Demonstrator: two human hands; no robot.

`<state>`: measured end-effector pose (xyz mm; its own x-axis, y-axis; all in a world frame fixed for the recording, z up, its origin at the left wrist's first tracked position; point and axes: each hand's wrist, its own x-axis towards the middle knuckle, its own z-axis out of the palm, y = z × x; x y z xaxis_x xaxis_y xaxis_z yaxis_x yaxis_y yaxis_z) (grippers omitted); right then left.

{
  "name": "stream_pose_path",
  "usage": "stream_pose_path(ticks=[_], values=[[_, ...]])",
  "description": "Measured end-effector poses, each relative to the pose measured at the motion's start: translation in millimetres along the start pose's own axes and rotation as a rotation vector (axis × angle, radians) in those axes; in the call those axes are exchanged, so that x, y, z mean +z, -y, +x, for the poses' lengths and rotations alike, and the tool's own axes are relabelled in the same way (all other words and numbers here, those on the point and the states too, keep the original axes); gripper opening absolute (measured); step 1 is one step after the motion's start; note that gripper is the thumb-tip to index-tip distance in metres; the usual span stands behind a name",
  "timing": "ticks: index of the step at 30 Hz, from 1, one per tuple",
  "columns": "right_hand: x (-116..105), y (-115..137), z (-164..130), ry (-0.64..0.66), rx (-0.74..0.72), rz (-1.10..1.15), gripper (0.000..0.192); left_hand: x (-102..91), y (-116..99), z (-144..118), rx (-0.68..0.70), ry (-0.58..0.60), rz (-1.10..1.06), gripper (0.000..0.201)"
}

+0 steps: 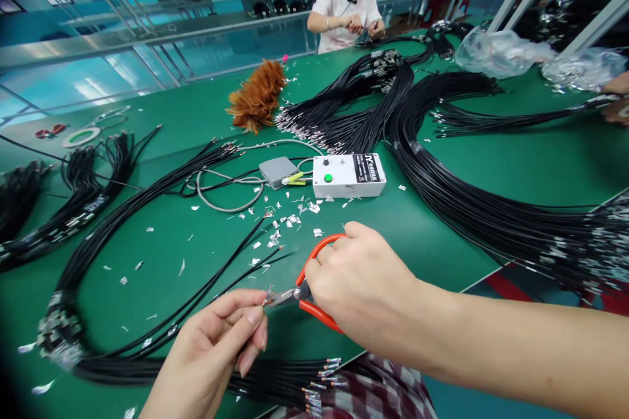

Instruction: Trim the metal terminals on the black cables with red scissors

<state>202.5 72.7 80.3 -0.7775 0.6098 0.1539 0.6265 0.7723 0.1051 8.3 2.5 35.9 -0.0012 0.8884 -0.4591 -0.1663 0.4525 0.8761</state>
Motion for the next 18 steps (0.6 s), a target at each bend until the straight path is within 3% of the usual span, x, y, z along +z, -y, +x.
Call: stream_pose_path(ticks=[18], values=[[-13, 9, 5, 0.035, -0.023, -0.103, 0.018, 1.4, 3, 1, 0.007, 0.002, 0.029, 0.021]])
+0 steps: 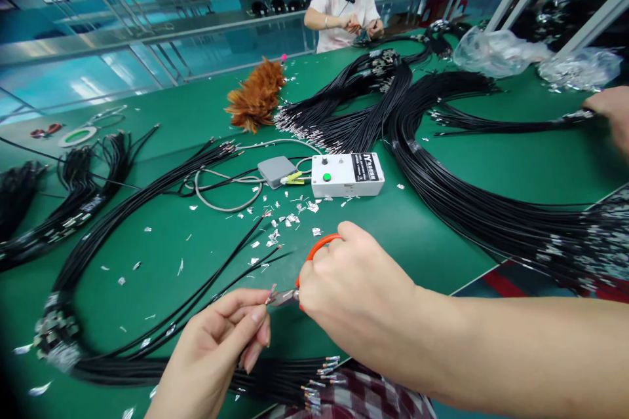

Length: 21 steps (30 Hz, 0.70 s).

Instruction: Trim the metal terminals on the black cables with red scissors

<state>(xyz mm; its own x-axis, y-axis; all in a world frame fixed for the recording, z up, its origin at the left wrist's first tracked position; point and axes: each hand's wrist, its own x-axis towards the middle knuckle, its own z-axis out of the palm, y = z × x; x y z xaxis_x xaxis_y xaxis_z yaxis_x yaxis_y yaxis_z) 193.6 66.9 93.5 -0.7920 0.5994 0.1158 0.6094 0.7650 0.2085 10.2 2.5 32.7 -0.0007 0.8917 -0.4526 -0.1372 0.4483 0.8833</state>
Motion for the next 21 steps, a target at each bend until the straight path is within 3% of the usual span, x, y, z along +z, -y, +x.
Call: stream_pose_path(ticks=[13, 21], values=[[-0.5, 0.9, 5.5, 0.178, -0.038, -0.024, 0.016, 0.9, 0.4, -2.6, 0.013, -0.016, 0.039, 0.024], [0.9, -3.4, -2.5, 0.07, -0.099, 0.057, 0.014, 2.3, 3.5, -2.3, -0.018, 0.017, 0.013, 0.02]])
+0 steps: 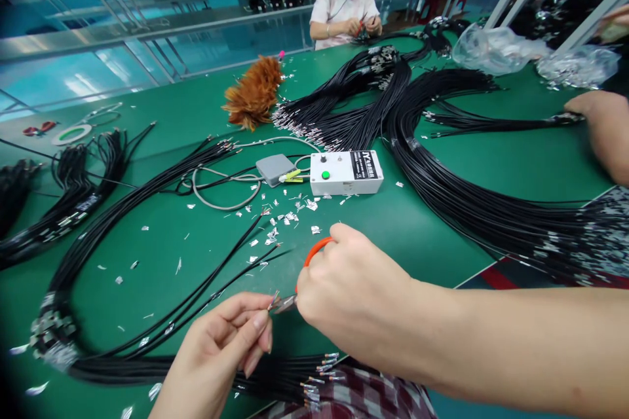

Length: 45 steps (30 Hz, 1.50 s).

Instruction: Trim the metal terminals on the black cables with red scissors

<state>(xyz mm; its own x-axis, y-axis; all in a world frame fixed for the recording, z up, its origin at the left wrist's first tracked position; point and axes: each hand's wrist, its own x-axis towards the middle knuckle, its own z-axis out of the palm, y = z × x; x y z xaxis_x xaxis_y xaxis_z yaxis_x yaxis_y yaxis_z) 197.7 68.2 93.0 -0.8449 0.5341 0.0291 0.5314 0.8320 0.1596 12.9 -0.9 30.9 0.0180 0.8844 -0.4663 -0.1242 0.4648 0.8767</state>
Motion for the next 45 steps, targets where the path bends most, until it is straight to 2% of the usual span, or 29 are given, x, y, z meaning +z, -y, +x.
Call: stream_pose_path(ticks=[6, 11, 15, 18, 22, 24, 26, 29, 33, 37, 40, 42, 45], values=[[5, 6, -8, -0.008, -0.035, 0.004, 0.016, 0.6, 5, -1, -0.01, 0.028, 0.036, 0.022], [4, 12, -12, -0.028, -0.171, 0.118, 0.012, -1.5, 0, 4, 0.046, -0.06, 0.033, 0.02], [3, -8, -11, 0.053, 0.084, 0.173, 0.016, -2.5, -5, 4, 0.033, -0.028, -0.024, 0.02], [8, -16, -7, 0.106, 0.302, 0.473, 0.02, -1.8, -7, 2, 0.034, -0.04, -0.069, 0.019], [28, 0, 6, 0.081, 0.551, 1.241, 0.013, -2.2, -8, -1, 0.067, -0.054, -0.098, 0.022], [40, 13, 13, 0.01, 0.631, 1.589, 0.018, -2.4, -8, -2, 0.076, -0.054, -0.102, 0.026], [47, 25, 19, -0.091, 0.678, 1.8, 0.024, -1.1, -8, -3, 0.095, -0.086, -0.105, 0.028], [52, 36, 23, -0.175, 0.701, 1.976, 0.029, 3.4, -8, -4, 0.154, -0.163, -0.101, 0.027], [53, 40, 24, -0.206, 0.729, 2.087, 0.033, 11.0, -4, -6, 0.255, -0.272, 0.013, 0.022], [53, 39, 25, -0.233, 0.771, 2.123, 0.035, 19.5, 5, -7, 0.488, -0.493, 0.289, 0.025], [53, 39, 26, -0.253, 0.784, 2.137, 0.037, 26.1, 13, -4, 0.646, -0.639, 0.382, 0.032], [54, 39, 26, -0.26, 0.791, 2.136, 0.037, 29.3, 16, -2, 0.714, -0.67, 0.381, 0.034], [57, 41, 26, -0.285, 0.788, 2.129, 0.036, 31.2, 19, 1, 0.744, -0.654, 0.374, 0.035]])
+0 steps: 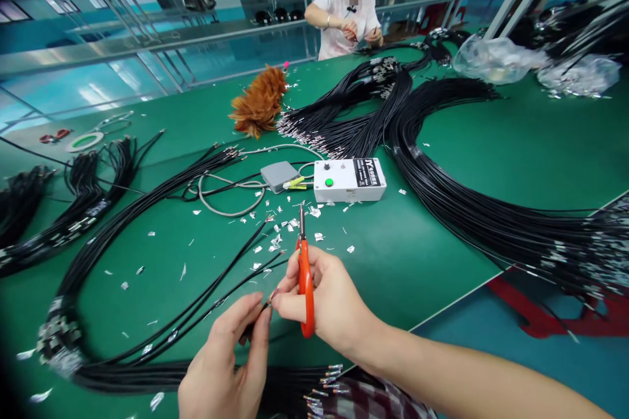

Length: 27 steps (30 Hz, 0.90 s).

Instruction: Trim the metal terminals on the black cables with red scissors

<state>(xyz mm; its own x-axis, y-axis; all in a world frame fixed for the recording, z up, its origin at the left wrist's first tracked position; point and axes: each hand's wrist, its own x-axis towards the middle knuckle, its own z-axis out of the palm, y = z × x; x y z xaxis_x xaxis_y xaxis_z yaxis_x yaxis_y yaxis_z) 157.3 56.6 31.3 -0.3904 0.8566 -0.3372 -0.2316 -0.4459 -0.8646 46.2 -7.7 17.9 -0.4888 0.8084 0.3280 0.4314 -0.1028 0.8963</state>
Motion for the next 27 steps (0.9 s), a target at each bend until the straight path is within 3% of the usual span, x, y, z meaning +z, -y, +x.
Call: stream_pose_path(ticks=[5, 10, 13, 18, 22, 27], values=[[2, -8, 1, -0.031, -0.061, -0.002, 0.032, -5.6, -1, 3, -0.1, 0.104, -0.019, 0.028], [6, -7, 1, 0.001, -0.035, 0.038, 0.029, -17.5, -1, 18, -0.526, 0.455, -0.354, 0.017], [8, -4, 1, 0.022, 0.002, 0.067, 0.03, -22.0, 1, 27, -0.642, 0.557, -0.501, 0.021], [8, -5, 3, 0.072, -0.025, -0.039, 0.024, -29.0, 1, 35, -0.755, 0.588, -0.601, 0.02], [1, -7, 4, 0.028, -0.127, -0.233, 0.019, -37.1, 0, 39, -0.848, 0.578, -0.65, 0.019], [-7, -8, 0, -0.001, -0.15, -0.358, 0.014, -42.3, 2, 43, -0.88, 0.579, -0.711, 0.019]])
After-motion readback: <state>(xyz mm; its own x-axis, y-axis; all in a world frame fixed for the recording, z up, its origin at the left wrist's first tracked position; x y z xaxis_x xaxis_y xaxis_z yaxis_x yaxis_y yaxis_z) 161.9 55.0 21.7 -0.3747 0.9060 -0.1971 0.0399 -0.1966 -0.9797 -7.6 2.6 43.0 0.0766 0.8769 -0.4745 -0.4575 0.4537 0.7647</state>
